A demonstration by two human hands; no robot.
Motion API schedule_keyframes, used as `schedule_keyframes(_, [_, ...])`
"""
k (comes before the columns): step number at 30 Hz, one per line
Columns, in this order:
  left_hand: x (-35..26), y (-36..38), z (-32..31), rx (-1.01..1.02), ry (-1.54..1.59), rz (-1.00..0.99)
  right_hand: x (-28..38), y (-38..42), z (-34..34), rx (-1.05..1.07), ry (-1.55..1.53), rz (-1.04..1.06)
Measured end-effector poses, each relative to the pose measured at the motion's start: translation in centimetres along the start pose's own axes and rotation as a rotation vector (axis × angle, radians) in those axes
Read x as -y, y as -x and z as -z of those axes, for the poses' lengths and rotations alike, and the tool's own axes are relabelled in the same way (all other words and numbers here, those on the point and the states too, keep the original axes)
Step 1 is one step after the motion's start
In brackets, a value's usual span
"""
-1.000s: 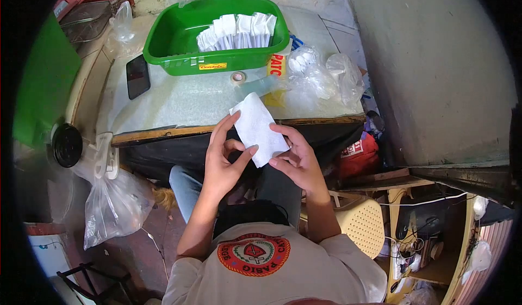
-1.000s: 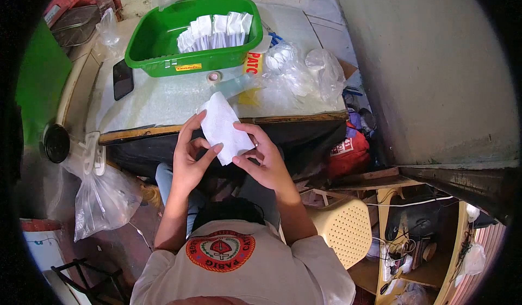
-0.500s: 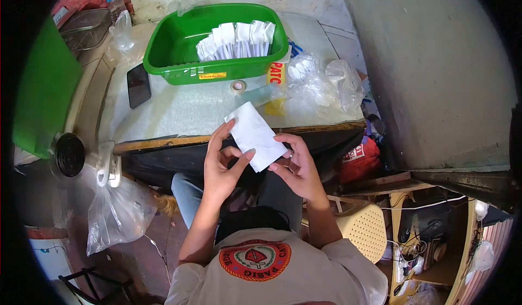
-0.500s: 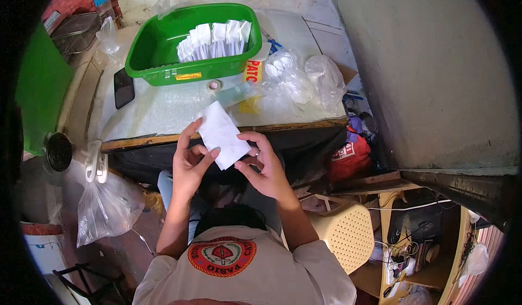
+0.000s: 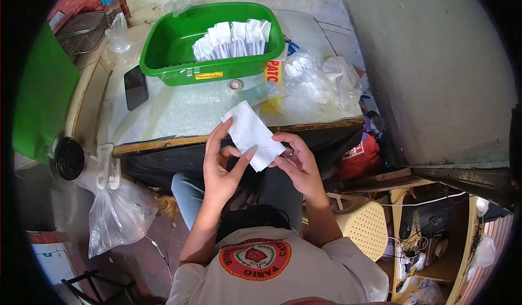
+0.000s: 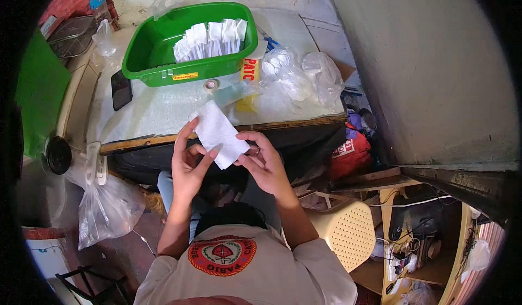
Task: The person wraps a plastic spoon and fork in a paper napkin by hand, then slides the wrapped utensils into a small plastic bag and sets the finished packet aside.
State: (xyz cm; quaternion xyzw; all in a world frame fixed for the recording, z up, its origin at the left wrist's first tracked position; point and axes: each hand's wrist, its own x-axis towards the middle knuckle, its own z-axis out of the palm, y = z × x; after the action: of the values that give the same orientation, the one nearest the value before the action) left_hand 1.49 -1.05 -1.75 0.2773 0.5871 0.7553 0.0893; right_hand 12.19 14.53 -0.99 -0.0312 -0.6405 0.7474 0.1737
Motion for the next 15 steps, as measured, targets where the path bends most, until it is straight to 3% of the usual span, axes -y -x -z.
schedule_keyframes(15, [0.44, 0.33, 0.22, 0.006, 0.108, 0.049, 0.2, 0.03, -0.36, 0.003, -0.033, 0.019])
